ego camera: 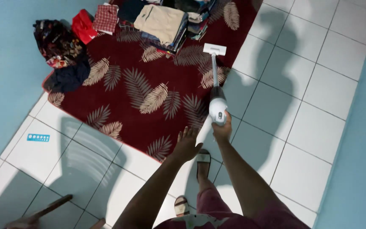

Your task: Vacuuming a tiled floor and a floral rug using a handheld vacuum cleaner

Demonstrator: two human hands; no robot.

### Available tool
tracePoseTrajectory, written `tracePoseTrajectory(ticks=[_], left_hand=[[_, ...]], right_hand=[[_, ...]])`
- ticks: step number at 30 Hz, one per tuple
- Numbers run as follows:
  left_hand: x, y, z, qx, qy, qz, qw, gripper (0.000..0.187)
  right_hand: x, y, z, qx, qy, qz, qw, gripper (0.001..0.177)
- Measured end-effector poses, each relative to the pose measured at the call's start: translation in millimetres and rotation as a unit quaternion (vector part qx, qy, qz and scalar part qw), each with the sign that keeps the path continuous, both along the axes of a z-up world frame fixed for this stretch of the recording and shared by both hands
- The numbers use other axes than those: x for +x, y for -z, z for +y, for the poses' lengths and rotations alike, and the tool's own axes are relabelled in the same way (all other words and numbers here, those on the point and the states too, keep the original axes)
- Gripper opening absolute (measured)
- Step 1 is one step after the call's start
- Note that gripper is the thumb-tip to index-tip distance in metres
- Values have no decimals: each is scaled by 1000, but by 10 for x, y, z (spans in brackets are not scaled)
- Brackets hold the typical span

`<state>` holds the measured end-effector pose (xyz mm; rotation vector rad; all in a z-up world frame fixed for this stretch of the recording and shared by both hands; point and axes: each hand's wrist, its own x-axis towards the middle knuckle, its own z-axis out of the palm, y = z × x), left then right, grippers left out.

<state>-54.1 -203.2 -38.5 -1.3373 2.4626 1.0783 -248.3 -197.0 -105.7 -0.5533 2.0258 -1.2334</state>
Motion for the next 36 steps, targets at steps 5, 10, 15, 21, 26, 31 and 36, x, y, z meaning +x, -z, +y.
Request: tracePoseTrajectory(ticks=[5, 10, 15, 21, 26, 31, 36], left_hand=[[-433, -20, -600, -13, -21, 19, 1000, 80], [-820, -62, -1100, 0, -37, 14, 999, 79], [-1046, 5, -1398, -12, -25, 28, 999, 80], [-1054, 32, -1436, 0, -33, 17, 999, 78], [-970, 73, -1215, -17, -27, 43, 999, 79], [-789, 27, -1050, -44, -8, 56, 997, 80], [-612, 51, -996, -95, 26, 98, 990, 80]], right_hand=[[-799, 1199, -1095, -266, -15, 185, 946, 89], [-1161, 351, -2031, -87, 58, 5, 995, 81], [-1791, 558, -2770, -99, 50, -3, 994, 82], [-1935, 189, -2646, -16, -1, -36, 999, 83], [-1915, 1168, -1933, -172, -61, -24, 983, 83], [-1031, -7, -1061, 3, -51, -53, 997, 86], [-321, -322, -420, 59, -11, -128, 990, 91]])
